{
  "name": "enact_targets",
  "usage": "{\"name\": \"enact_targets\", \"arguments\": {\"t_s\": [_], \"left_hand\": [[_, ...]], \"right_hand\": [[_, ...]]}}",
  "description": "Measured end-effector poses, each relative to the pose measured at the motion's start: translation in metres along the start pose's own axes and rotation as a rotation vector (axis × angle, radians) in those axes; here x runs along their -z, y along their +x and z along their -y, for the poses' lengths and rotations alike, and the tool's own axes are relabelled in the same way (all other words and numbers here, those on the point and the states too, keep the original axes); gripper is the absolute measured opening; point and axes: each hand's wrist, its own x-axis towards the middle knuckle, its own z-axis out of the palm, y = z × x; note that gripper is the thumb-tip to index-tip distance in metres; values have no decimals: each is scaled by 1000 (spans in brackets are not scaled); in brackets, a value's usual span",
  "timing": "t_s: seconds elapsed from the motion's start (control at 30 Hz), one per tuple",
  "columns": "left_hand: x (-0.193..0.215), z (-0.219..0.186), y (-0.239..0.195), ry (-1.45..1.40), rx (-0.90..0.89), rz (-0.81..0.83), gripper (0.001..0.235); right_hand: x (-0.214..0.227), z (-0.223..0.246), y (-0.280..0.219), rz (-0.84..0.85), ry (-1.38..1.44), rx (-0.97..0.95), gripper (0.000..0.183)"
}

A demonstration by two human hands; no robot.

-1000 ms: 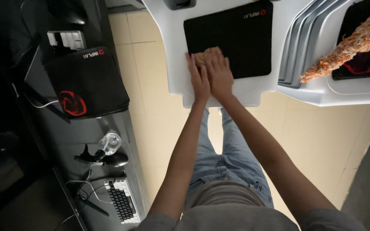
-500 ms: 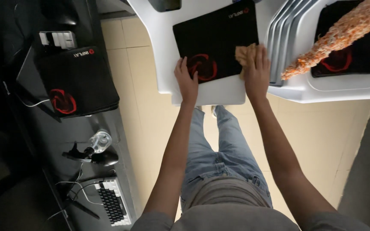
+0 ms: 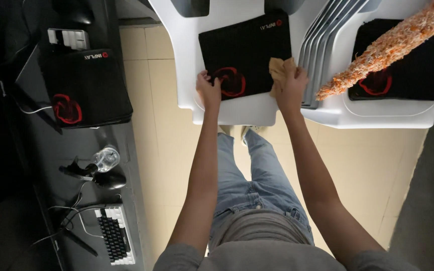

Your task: The person cleans two black mousepads placed on white plastic chairs. They spray a cleaning solution onto a cloth and wipe the surface of the first mousepad, then repeat the process for the second mousepad.

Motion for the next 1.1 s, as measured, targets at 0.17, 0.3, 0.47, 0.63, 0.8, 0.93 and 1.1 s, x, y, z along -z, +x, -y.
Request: {"name": "enact_targets", "arguments": {"t_s": [0.17,0.3,0.47,0.63,0.8,0.93,1.1], "left_hand": [[14,-19,-3,62,5,2,35],[25,-11,-6,41,18,-21,20],[50,-17,2,31,-46,-83,19],[65,-20,6,188,-229,-143,18],[69,-36,-1,119,-263,-57,15],[90,-66,-16,-136,-114,112,15],[131,-97,-24,-343,-251,161,12]], "right_hand": [[-22,-22,-4,61,57,42,66],[-17,-10,-8,116,39,41,68],[-34,5,-23,193,78,26,65],[-41,15,-34,227,104,55,68],[-47,6,-39,190,15,-34,58],[-19,38,-32,102,79,-73,67],[-57,33,-29,285,1110,-657,50]]}}
